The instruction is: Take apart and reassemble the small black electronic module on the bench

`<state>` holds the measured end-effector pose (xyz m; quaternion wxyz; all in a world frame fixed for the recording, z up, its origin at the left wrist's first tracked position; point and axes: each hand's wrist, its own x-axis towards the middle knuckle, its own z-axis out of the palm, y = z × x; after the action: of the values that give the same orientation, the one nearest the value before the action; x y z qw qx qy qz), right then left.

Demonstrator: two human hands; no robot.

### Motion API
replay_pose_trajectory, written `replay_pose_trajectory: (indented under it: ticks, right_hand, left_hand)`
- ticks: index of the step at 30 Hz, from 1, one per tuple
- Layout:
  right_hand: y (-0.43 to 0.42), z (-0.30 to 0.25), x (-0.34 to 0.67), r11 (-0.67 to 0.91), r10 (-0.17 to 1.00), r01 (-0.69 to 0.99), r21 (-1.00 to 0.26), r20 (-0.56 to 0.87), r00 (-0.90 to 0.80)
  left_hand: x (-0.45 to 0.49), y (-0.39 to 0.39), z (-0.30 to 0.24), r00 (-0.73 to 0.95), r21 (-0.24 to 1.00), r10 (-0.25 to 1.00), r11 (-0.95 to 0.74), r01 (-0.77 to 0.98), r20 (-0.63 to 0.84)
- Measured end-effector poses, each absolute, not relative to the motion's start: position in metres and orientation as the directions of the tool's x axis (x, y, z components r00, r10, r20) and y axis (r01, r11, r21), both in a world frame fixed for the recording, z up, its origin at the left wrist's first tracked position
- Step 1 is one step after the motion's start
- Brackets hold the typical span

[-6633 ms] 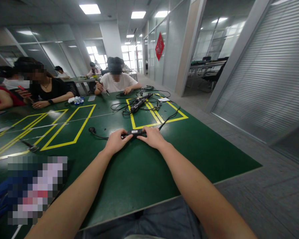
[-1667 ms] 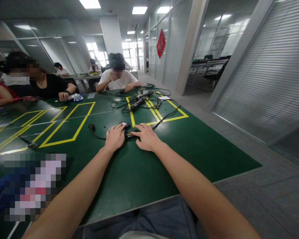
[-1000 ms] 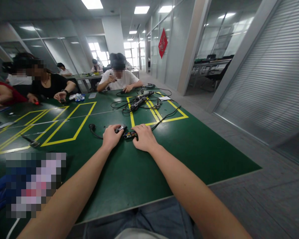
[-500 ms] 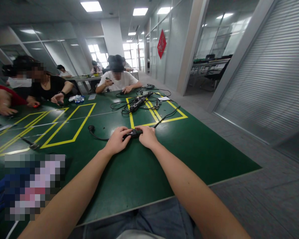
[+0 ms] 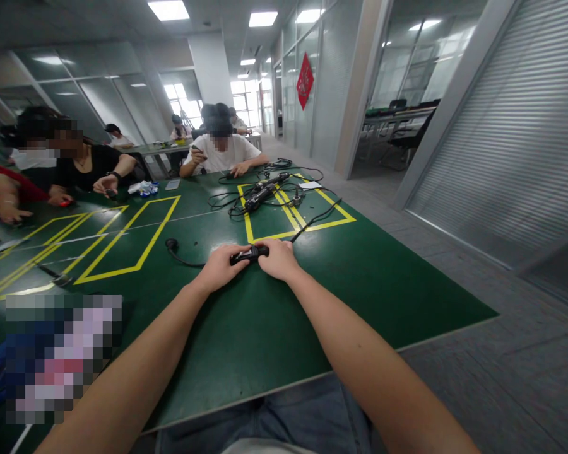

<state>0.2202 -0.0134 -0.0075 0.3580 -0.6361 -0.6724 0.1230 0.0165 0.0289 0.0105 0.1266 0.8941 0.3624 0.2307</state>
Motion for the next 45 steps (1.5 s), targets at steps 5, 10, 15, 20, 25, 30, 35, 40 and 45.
replay_pose_trajectory:
  ticks: [5,10,15,20,25,30,35,40,45]
  right_hand:
    - [-0.019,-0.005,0.215,0.225,0.934,0.782,-0.582,0.358,-0.003]
    - [-0.02,-0.007,0.216,0.246,0.927,0.806,-0.538,0.372,-0.035]
    - [-0.018,-0.009,0.22,0.246,0.929,0.816,-0.523,0.367,-0.045]
    - [-0.018,-0.009,0.221,0.258,0.93,0.814,-0.52,0.362,-0.063]
    - [-0.017,-0.012,0.221,0.252,0.922,0.819,-0.516,0.384,-0.042]
    - [-0.018,-0.011,0.222,0.28,0.912,0.813,-0.51,0.407,-0.059]
    - [-0.018,-0.009,0.223,0.322,0.891,0.813,-0.484,0.445,-0.088]
    - [-0.015,-0.012,0.225,0.339,0.891,0.796,-0.501,0.442,-0.102]
    - [-0.015,-0.012,0.227,0.331,0.899,0.79,-0.516,0.427,-0.098]
  left_hand:
    - [0.016,0.032,0.01,0.594,0.443,0.741,-0.667,0.599,0.313]
    - [0.019,0.028,0.005,0.57,0.427,0.746,-0.665,0.613,0.344]
    - [0.02,0.024,0.004,0.581,0.372,0.704,-0.709,0.599,0.408]
    - [0.02,0.024,0.005,0.582,0.357,0.694,-0.719,0.596,0.424]
    - [0.02,0.027,0.004,0.568,0.387,0.724,-0.689,0.612,0.392]
    - [0.019,0.025,0.005,0.562,0.412,0.735,-0.678,0.609,0.379]
    - [0.021,0.02,0.008,0.558,0.396,0.751,-0.66,0.639,0.353]
    - [0.021,0.02,0.008,0.598,0.358,0.719,-0.695,0.624,0.354]
    - [0.021,0.024,0.008,0.591,0.374,0.734,-0.679,0.631,0.334]
